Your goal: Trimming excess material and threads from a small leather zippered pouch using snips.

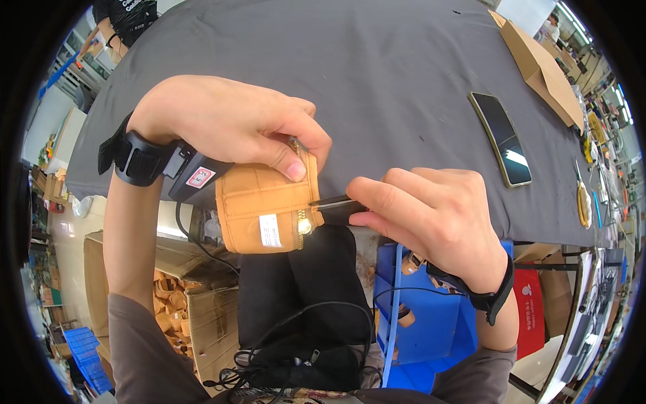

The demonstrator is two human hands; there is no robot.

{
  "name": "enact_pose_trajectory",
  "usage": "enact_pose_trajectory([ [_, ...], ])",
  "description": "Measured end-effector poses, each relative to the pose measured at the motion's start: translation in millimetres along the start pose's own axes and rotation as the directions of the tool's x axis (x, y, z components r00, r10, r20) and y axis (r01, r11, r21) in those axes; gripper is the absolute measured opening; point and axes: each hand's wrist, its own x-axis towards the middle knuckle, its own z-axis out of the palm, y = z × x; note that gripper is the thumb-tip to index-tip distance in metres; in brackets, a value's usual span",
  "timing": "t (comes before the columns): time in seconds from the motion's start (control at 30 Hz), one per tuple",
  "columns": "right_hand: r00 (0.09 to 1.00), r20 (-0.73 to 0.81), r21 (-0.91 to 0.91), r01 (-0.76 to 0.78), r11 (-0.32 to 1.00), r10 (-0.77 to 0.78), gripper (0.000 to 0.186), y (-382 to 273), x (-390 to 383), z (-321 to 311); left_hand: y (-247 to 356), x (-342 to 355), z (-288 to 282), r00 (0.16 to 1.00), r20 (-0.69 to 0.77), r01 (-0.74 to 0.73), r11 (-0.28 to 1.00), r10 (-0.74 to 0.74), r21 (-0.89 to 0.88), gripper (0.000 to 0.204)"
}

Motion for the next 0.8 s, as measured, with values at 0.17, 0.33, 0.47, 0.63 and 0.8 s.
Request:
enact_pose_trajectory([
  [0.17, 1.000, -0.006, 0.000, -0.009, 1.000, 0.009, 0.031, 2, -3, 0, -1, 4, 0, 1.000, 0.007, -0.013, 1.000, 0.013, -0.011, 0.023],
  [0.33, 0.997, -0.056, 0.039, -0.041, 0.998, 0.043, 0.024, 1, -3, 5, 1, 2, 0, 1.000, 0.021, 0.021, 0.999, -0.020, -0.036, 0.023],
  [0.47, 0.998, -0.053, 0.026, -0.041, 0.999, 0.042, 0.024, 2, -4, 4, -1, 4, 0, 1.000, 0.015, -0.008, 0.999, 0.008, -0.045, 0.023],
  [0.63, 0.997, -0.075, -0.007, -0.035, 0.999, 0.034, 0.023, 2, -8, 4, -1, 4, 1, 1.000, 0.019, 0.011, 0.999, -0.010, -0.041, 0.023],
  [0.8, 0.994, -0.091, 0.039, -0.055, 0.998, 0.058, 0.025, 2, -11, 1, -6, 0, 4, 0.998, -0.020, -0.065, 0.994, 0.063, -0.088, 0.022],
])
